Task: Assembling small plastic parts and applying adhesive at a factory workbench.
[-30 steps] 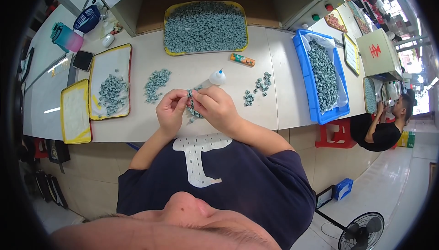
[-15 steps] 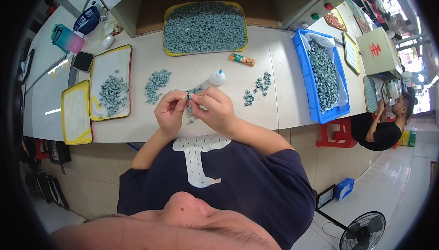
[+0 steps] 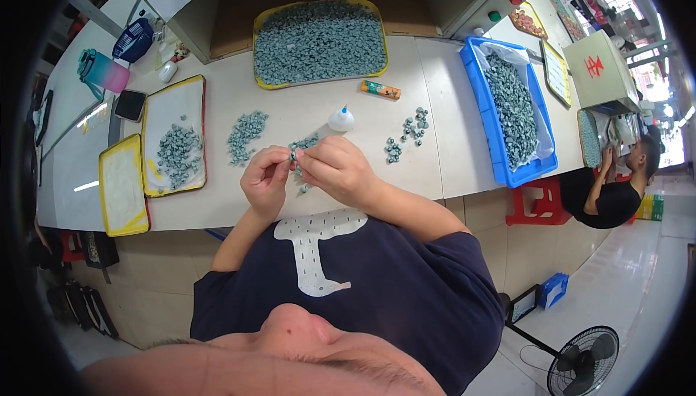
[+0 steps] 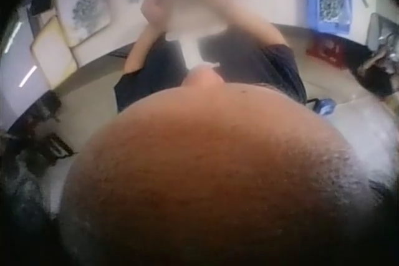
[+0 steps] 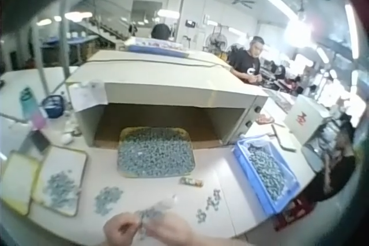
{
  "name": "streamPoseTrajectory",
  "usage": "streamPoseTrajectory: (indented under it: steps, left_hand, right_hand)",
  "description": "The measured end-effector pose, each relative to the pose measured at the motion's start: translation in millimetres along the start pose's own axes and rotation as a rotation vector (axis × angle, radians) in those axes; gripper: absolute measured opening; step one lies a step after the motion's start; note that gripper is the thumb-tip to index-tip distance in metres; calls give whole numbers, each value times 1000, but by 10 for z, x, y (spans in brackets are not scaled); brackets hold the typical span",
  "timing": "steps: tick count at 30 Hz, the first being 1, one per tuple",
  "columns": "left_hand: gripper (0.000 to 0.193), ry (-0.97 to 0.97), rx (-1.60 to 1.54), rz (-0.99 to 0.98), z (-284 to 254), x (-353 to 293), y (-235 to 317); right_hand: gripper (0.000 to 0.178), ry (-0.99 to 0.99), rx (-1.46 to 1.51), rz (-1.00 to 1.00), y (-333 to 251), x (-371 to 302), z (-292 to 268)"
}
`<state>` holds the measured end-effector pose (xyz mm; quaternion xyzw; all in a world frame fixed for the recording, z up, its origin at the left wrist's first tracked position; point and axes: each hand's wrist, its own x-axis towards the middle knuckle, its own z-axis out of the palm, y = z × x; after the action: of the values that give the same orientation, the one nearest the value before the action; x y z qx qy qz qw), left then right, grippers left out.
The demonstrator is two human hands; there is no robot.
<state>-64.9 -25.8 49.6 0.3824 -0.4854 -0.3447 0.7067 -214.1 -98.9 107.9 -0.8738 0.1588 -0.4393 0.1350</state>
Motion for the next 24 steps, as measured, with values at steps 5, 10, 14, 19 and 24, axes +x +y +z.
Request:
streamPoseTrajectory:
  steps: [5, 10, 14, 19, 24]
  left_hand:
    - [17, -50, 111, 60, 14, 42, 21]
    - [15, -58, 158, 72, 69, 74, 100]
    - [16, -76, 208, 111, 64, 105, 135]
    - [26, -131, 508, 462, 40, 225, 259]
    - [35, -182, 612, 619, 21, 213, 295]
  right_hand:
    - [26, 43, 44, -4, 42, -58, 17]
    - [25, 110, 92, 61, 48, -156, 71]
    - [26, 127, 181, 182, 3, -193, 67]
    - [31, 95, 274, 336, -45, -146, 42]
    - [30, 48, 301, 332, -43, -165, 26]
